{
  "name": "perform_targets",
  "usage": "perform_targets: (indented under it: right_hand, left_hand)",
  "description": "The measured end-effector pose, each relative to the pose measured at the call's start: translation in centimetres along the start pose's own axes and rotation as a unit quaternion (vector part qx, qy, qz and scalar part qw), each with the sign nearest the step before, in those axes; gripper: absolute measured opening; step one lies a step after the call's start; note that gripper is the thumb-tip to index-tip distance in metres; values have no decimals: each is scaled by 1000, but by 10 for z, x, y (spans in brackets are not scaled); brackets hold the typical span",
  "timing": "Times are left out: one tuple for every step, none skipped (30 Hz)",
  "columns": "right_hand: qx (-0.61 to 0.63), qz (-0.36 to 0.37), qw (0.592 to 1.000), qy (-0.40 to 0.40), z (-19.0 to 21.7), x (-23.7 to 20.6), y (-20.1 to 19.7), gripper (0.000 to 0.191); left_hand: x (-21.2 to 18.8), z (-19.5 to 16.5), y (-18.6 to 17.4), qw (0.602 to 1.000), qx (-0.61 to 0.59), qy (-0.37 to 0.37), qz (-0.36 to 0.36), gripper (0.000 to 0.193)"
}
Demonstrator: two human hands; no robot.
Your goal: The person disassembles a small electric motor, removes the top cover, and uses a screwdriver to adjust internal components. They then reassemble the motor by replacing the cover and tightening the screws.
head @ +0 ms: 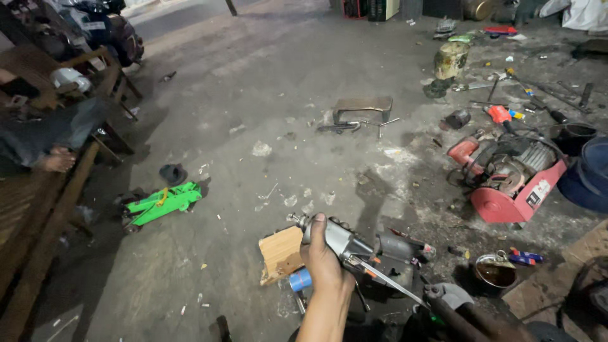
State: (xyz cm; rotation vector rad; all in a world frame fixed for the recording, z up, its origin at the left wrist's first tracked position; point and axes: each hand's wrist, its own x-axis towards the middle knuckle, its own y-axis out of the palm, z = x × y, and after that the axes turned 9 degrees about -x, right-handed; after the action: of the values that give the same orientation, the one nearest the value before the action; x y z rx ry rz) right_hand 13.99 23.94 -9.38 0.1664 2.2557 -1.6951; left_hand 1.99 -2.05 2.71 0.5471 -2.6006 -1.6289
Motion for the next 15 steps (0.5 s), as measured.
perform_targets:
  right_hand:
    - [134, -19, 991, -7, -1, 9, 6, 57]
    - [323, -37, 945, -33, -1, 14, 11, 56]
    - [487, -34, 871, -47, 4, 15, 15, 55]
    - [610, -24, 791, -35, 6, 15, 16, 54]
    - [719, -21, 695, -6, 9, 15, 14, 53]
    - [736, -39, 674, 55, 9, 11, 15, 47]
    - [732, -26, 679, -43, 4, 11, 11, 46]
    - [721, -11, 679, -140, -4, 12, 4, 45]
    - [701, 6, 674, -234, -14, 12, -1, 44]
    - [650, -11, 732, -204, -21, 12, -3, 49]
    - [595, -28, 784, -174, -27, 10, -4, 54]
    - [539, -45, 829, -144, -32, 9, -4, 59]
    - [430, -112, 885, -143, -34, 9, -2, 66]
    - [313, -179, 922, -139, -33, 8, 1, 74]
    - [190, -243, 942, -132, -30, 8, 5, 83]
  left_hand:
    - [0, 0, -1, 1000, -14, -18, 3, 24]
    - [0, -1, -3, 999, -26, -36, 4, 24]
    - [1, -3, -3, 998, -38, -53, 8, 25]
    - [2, -4, -4, 998, -38, -54, 16, 24]
    - [2, -5, -5, 997, -38, -56, 24, 24]
    - [3, -5, -5, 997, -37, -58, 32, 24]
    - [4, -5, -5, 996, -49, -59, 41, 24]
    - [5, -6, -5, 995, -61, -60, 49, 24]
    - [5, -5, -5, 994, -74, -63, 54, 24]
    - [7, -6, -4, 992, -87, -90, 36, 25]
    - [10, -8, -4, 988, -98, -116, 17, 27]
    - [12, -10, -4, 984, -104, -141, 0, 30]
    - [15, -11, -3, 983, -107, -150, -12, 30]
    - [19, -12, -2, 981, -108, -159, -22, 31]
    - [21, -11, -2, 979, -109, -167, -31, 32]
